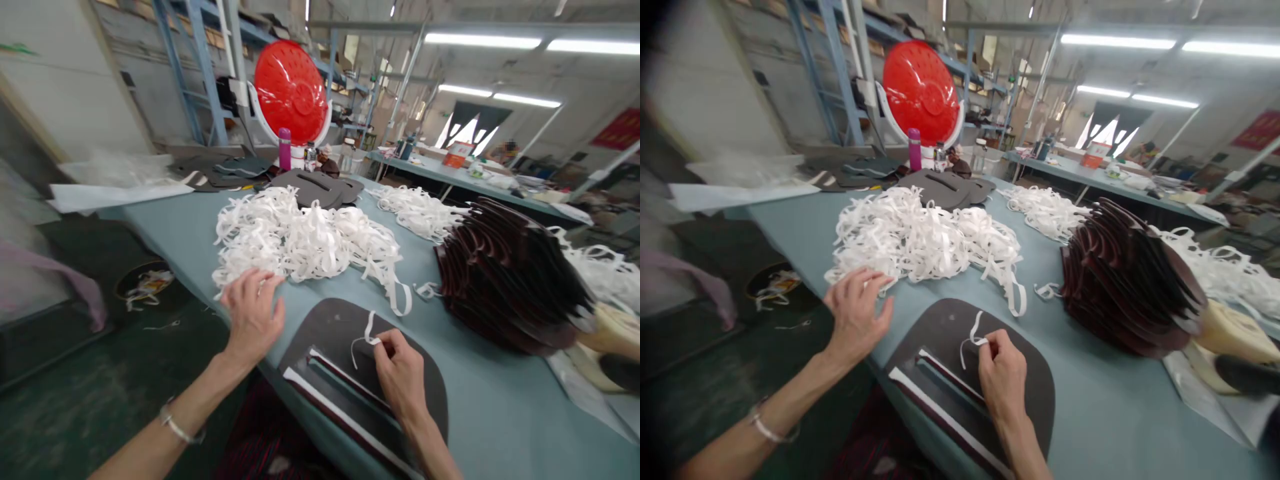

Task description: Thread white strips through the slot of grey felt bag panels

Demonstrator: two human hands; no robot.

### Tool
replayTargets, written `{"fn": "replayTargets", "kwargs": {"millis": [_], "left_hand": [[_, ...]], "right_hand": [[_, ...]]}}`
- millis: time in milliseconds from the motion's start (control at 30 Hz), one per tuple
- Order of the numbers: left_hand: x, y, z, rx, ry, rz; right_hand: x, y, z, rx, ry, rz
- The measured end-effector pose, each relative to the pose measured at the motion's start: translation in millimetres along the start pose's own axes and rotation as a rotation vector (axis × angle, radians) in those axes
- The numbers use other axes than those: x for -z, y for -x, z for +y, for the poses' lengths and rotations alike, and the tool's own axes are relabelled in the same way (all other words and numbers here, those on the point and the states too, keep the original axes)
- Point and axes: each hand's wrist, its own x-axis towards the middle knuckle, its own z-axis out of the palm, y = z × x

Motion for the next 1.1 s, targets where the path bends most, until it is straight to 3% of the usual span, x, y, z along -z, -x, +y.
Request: {"fn": "replayTargets", "kwargs": {"millis": [133,200,267,367,433,600,733,833,900,1100], "left_hand": [[8.7,19.5,73.5,-0.381,0.323,-0.329],[5.3,24.2,95.2,-0.493,0.366,-0.437],[-0.6,25.2,104.1,-0.499,0.388,-0.497],[-5.9,23.7,103.2,-0.385,0.523,-0.703],[-5.7,22.6,99.6,-0.27,0.638,-0.876],[-4.2,21.1,84.3,-0.112,0.719,-1.104],[-1.5,19.8,62.9,-0.073,0.746,-1.241],[4.1,20.5,49.3,-0.052,0.774,-1.293],[5.3,22.2,43.9,-0.038,0.749,-1.265],[-19.7,21.2,41.6,0.022,0.611,-1.022]], "right_hand": [[1.4,17.2,-10.6,0.062,-0.002,0.01],[3.6,23.1,-12.7,0.09,0.034,0.031],[10.6,28.5,-11.3,0.105,0.081,0.08],[26.5,37.2,-6.9,0.144,0.023,0.107],[36.7,43.8,-4.0,0.091,-0.13,0.007],[51.1,63.4,11.4,-0.305,-0.61,-0.423],[57.0,80.7,30.0,-0.491,-0.794,-0.497],[61.3,90.2,38.1,-0.523,-0.748,-0.477],[61.6,92.7,39.8,-0.538,-0.67,-0.475],[43.3,75.2,40.6,-0.539,-0.482,-0.306]]}}
